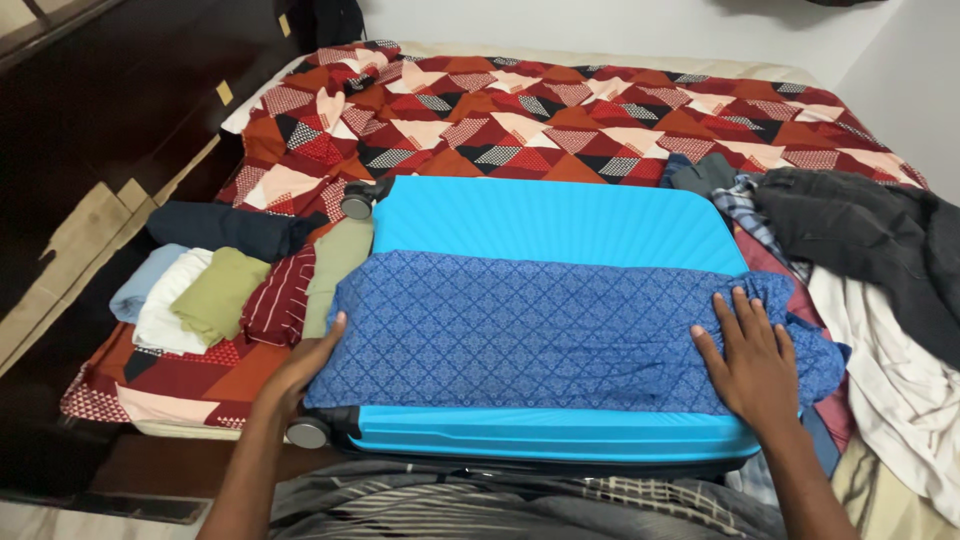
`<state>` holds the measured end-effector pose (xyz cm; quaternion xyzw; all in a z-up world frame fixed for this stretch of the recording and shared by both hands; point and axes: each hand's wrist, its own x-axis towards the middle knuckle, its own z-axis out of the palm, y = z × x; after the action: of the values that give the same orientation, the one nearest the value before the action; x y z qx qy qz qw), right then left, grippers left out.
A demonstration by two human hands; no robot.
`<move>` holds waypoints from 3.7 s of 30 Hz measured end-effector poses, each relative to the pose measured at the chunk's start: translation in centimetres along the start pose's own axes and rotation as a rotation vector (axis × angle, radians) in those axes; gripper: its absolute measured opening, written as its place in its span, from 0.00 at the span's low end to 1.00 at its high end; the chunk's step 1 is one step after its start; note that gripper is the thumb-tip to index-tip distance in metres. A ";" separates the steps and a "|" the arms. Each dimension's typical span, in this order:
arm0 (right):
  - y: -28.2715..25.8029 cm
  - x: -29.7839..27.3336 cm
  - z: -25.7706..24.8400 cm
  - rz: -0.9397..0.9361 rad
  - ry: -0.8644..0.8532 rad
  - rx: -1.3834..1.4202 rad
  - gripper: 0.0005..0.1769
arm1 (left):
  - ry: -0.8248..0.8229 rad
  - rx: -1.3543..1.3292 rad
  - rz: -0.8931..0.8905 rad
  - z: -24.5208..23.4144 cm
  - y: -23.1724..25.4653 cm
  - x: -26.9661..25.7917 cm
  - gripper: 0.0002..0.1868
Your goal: The person folds a blue patterned shirt, a pair of black jeans, a white undershirt, and a pair of beige pants by hand on a bed, stacking the folded items beside a blue suitcase.
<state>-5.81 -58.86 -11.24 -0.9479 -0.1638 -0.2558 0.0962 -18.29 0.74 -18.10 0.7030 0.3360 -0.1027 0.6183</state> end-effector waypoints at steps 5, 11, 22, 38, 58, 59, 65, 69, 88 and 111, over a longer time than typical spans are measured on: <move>1.0 1.3 1.1 -0.037 0.021 -0.004 0.38 | 0.076 0.102 -0.008 -1.4 0.1 -1.4 0.53; 5.0 3.1 3.6 -0.066 0.034 0.015 0.38 | 0.072 -0.216 0.270 1.0 3.1 -3.5 0.36; 5.0 5.7 2.4 0.056 0.168 -0.291 0.35 | 0.417 0.022 0.534 4.3 5.1 -4.0 0.36; -38.9 9.1 10.8 0.385 -0.304 2.366 0.59 | -0.219 -0.868 0.681 4.3 7.2 -4.9 0.48; -36.6 4.8 10.5 0.959 -0.312 2.197 0.53 | 0.076 0.710 0.999 13.3 11.3 -3.9 0.43; -36.5 4.4 8.4 0.913 -0.311 2.150 0.55 | 0.081 0.764 1.026 12.8 10.6 -4.2 0.42; -35.5 2.3 3.1 0.575 -0.011 1.902 0.59 | 0.114 0.881 1.104 13.0 9.2 -3.8 0.45; -35.1 5.1 5.3 0.383 0.006 2.242 0.59 | -0.120 0.340 1.085 11.7 9.8 -3.2 0.54; -35.3 5.3 10.4 0.529 -0.146 2.147 0.56 | 0.494 0.655 1.175 7.7 4.8 -4.2 0.23; -29.4 -3.4 2.5 0.282 -0.252 1.238 0.41 | 0.358 0.674 1.077 20.7 10.4 -1.5 0.34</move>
<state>-18.05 -31.76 -12.28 -0.7522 -0.1649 0.0143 0.6378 -7.58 -19.32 -13.41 0.9342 -0.0157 0.2399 0.2637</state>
